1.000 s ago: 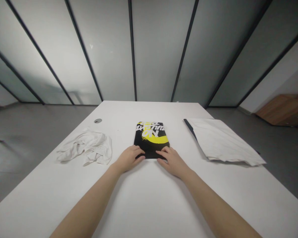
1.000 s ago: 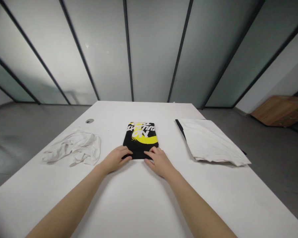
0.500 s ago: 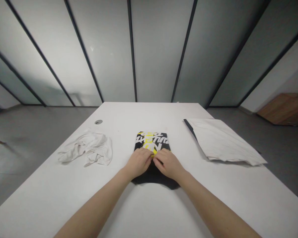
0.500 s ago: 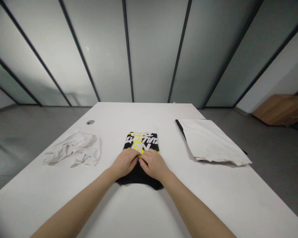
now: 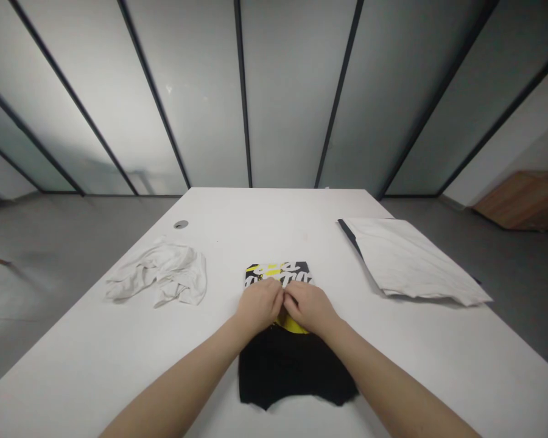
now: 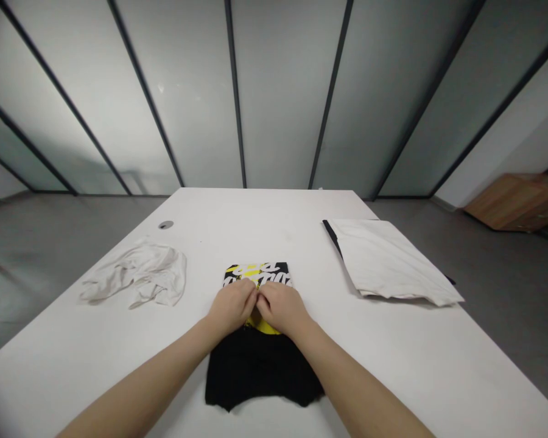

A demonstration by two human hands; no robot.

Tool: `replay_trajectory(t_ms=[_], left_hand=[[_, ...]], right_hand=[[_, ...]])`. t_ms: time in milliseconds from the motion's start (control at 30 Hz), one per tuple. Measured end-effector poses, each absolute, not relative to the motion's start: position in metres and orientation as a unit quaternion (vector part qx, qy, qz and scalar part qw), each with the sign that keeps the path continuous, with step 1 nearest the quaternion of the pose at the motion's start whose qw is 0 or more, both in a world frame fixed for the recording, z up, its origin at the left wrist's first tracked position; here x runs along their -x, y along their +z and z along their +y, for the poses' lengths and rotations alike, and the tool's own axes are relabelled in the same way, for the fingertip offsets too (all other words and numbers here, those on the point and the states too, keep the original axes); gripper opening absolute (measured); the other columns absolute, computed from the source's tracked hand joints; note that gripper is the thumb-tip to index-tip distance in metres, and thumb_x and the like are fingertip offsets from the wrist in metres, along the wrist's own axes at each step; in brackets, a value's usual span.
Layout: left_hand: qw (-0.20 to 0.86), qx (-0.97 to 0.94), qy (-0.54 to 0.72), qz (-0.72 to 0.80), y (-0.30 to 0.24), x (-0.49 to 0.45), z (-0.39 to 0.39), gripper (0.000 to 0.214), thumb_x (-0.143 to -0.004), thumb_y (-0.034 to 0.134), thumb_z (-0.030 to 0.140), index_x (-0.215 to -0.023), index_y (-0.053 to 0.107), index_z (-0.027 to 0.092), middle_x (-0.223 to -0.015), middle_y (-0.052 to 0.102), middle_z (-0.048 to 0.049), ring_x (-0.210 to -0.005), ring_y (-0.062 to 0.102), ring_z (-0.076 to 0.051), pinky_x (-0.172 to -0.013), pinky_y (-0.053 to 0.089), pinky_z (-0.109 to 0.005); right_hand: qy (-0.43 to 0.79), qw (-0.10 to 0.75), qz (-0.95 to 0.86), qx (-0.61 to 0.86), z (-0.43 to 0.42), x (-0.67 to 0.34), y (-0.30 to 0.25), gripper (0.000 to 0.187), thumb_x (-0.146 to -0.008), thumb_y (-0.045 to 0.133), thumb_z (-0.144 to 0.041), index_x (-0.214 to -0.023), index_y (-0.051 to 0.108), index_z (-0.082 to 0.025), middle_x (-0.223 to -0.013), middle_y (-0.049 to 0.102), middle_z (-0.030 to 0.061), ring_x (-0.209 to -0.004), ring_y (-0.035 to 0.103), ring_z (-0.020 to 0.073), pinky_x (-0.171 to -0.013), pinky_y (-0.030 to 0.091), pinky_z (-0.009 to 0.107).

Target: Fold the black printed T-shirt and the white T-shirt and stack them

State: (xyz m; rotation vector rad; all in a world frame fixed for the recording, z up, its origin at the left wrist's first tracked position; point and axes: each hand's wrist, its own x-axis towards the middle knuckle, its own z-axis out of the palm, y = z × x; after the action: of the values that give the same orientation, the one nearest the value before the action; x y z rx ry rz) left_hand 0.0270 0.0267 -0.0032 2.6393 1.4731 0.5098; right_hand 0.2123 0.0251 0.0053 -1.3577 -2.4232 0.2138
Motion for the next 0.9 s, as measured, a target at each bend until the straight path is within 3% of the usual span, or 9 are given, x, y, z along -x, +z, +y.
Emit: replay_trajectory(t_ms=[100,167,267,333,500,633,733,900], left_hand=[[0.014,-0.852,0.181,0.491,-0.019,-0.032,0.030,0.027,-0.104,0.042,0.021,-0.113,0.067,0.021,-0.117,0.072,-0.0135,-0.111,0.066,-0.028,-0.098,0.052,-0.044],[0.008,-0.849,0.177,0.498,-0.031,-0.033,0.031,0.038,-0.101,0.045,0.021,-0.135,0.062,0.017,-0.143,0.064,-0.0175,-0.133,0.058,-0.032,-0.112,0.045,-0.049],[0.005,-0.850,0.157,0.504,-0.043,-0.031,0.033,0.058,-0.100,0.045,0.024,-0.157,0.046,0.015,-0.163,0.049,-0.0182,-0.151,0.043,-0.035,-0.123,0.032,-0.056],[0.005,-0.846,0.144,0.513,-0.047,-0.029,0.034,0.063,-0.101,0.044,0.028,-0.162,0.041,0.017,-0.166,0.045,-0.0167,-0.155,0.038,-0.037,-0.125,0.029,-0.059],[0.017,-0.833,0.148,0.533,-0.052,-0.024,0.042,0.063,-0.104,0.044,0.042,-0.163,0.042,0.019,-0.167,0.044,-0.0165,-0.155,0.037,-0.040,-0.123,0.032,-0.060],[0.021,-0.786,0.188,0.588,-0.054,-0.008,0.059,0.065,-0.103,0.047,0.058,-0.159,0.048,0.024,-0.164,0.048,-0.0169,-0.153,0.039,-0.044,-0.121,0.032,-0.064],[0.033,-0.743,0.193,0.640,-0.047,0.014,0.075,0.053,-0.105,0.046,0.047,-0.151,0.055,0.023,-0.161,0.052,-0.0170,-0.152,0.040,-0.044,-0.120,0.032,-0.066],[0.080,-0.750,0.187,0.629,-0.033,0.036,0.088,0.035,-0.103,0.049,0.033,-0.132,0.066,0.024,-0.154,0.059,-0.0142,-0.150,0.044,-0.038,-0.121,0.030,-0.066]], right_hand=[[0.054,0.215,-0.863,0.453,0.029,-0.212,-0.006,0.024,-0.103,0.048,-0.022,-0.097,0.070,-0.020,-0.098,0.072,0.0109,-0.098,0.065,0.0259,-0.093,0.050,0.039],[0.059,0.212,-0.866,0.448,0.031,-0.211,-0.016,0.028,-0.105,0.047,-0.025,-0.119,0.070,-0.017,-0.123,0.071,0.0156,-0.119,0.062,0.0286,-0.107,0.048,0.044],[0.063,0.172,-0.854,0.487,0.032,-0.210,-0.031,0.046,-0.109,0.043,-0.033,-0.149,0.058,-0.017,-0.159,0.053,0.0173,-0.148,0.046,0.0329,-0.122,0.035,0.053],[0.065,0.145,-0.844,0.513,0.032,-0.211,-0.037,0.053,-0.110,0.040,-0.040,-0.158,0.051,-0.021,-0.168,0.043,0.0136,-0.155,0.037,0.0349,-0.125,0.029,0.057],[0.069,0.133,-0.816,0.558,0.041,-0.217,-0.043,0.060,-0.109,0.039,-0.053,-0.163,0.044,-0.028,-0.172,0.035,0.0112,-0.159,0.030,0.0365,-0.124,0.028,0.058],[0.065,0.156,-0.772,0.613,0.057,-0.232,-0.043,0.058,-0.107,0.044,-0.052,-0.159,0.051,-0.028,-0.169,0.042,0.0116,-0.152,0.040,0.0389,-0.119,0.035,0.059],[0.059,0.184,-0.731,0.655,0.069,-0.245,-0.043,0.054,-0.107,0.043,-0.046,-0.155,0.055,-0.025,-0.162,0.051,0.0131,-0.146,0.047,0.0407,-0.115,0.039,0.061],[0.062,0.190,-0.714,0.671,0.076,-0.253,-0.042,0.054,-0.102,0.053,-0.047,-0.149,0.058,-0.022,-0.162,0.051,0.0135,-0.150,0.038,0.0457,-0.118,0.032,0.066]])
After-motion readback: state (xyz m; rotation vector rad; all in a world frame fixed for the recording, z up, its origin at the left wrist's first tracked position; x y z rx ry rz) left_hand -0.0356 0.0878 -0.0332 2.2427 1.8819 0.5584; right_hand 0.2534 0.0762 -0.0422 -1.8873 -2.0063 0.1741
